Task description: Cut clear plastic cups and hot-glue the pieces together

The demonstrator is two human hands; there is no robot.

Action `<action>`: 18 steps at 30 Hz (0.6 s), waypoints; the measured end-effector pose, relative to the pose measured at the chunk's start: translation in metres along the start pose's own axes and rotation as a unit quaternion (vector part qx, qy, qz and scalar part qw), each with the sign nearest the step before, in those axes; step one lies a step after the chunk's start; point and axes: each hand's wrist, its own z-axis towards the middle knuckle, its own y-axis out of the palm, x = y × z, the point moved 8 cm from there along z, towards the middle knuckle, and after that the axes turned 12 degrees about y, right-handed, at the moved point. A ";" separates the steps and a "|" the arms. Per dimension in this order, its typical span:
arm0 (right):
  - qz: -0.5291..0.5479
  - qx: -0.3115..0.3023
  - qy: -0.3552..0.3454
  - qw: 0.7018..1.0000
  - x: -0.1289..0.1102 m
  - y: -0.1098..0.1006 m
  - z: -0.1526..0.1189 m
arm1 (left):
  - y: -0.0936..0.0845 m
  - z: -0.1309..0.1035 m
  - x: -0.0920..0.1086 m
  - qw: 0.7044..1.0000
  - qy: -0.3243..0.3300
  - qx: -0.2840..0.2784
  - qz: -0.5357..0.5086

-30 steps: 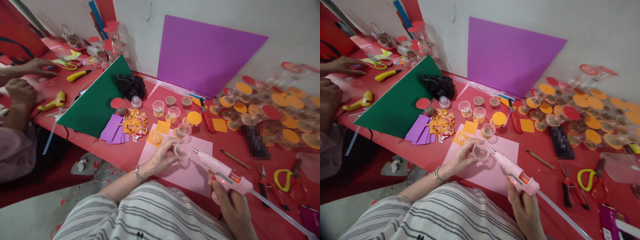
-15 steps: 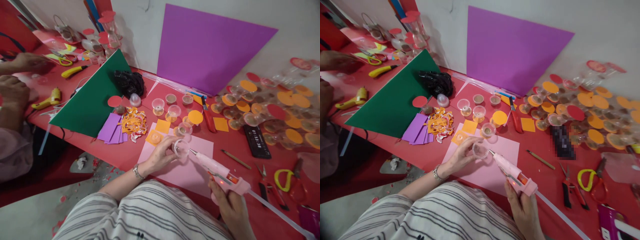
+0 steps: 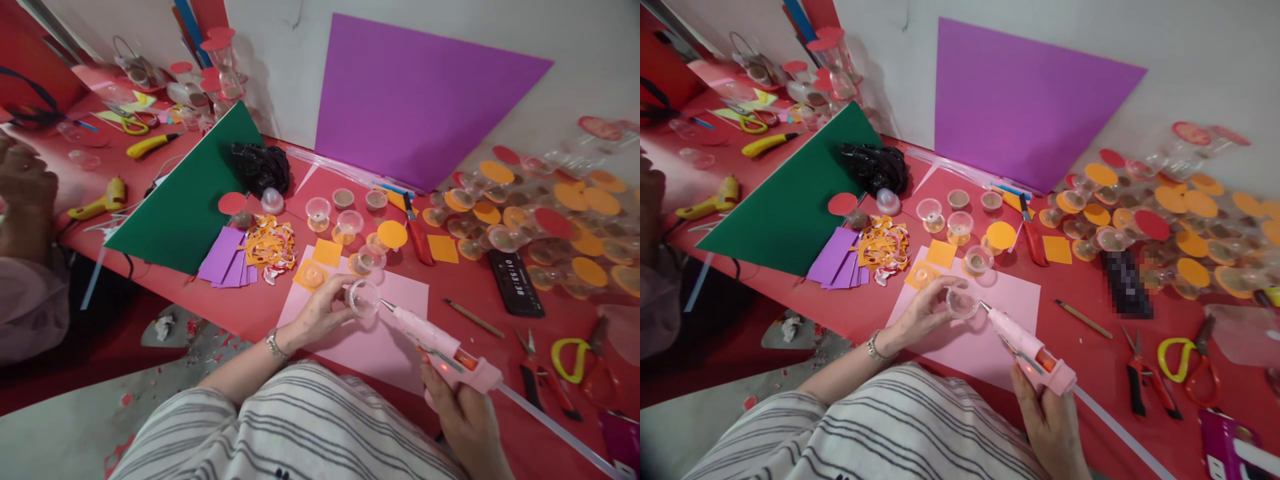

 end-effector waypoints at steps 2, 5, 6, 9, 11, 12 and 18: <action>-0.001 -0.002 0.000 1.000 0.002 0.001 -0.002 | 0.000 -0.001 -0.002 1.000 0.003 -0.003 0.003; -0.003 0.002 0.005 1.000 0.011 0.002 -0.005 | 0.001 -0.002 -0.004 1.000 0.013 -0.014 0.009; -0.004 0.001 0.010 1.000 0.015 0.002 -0.006 | 0.002 -0.003 -0.004 1.000 0.017 -0.019 0.009; 0.002 -0.018 0.033 0.999 0.026 0.005 -0.008 | 0.002 -0.002 0.000 0.998 0.043 -0.031 0.021; 0.004 -0.019 0.039 0.999 0.029 0.006 -0.008 | 0.001 -0.002 0.004 0.997 0.064 -0.035 0.037; 0.003 -0.012 0.038 0.999 0.030 0.005 -0.008 | 0.000 -0.002 0.006 0.996 0.069 -0.036 0.044; 0.006 0.000 0.035 0.999 0.022 0.006 -0.004 | -0.004 0.000 0.004 0.996 0.053 -0.028 0.062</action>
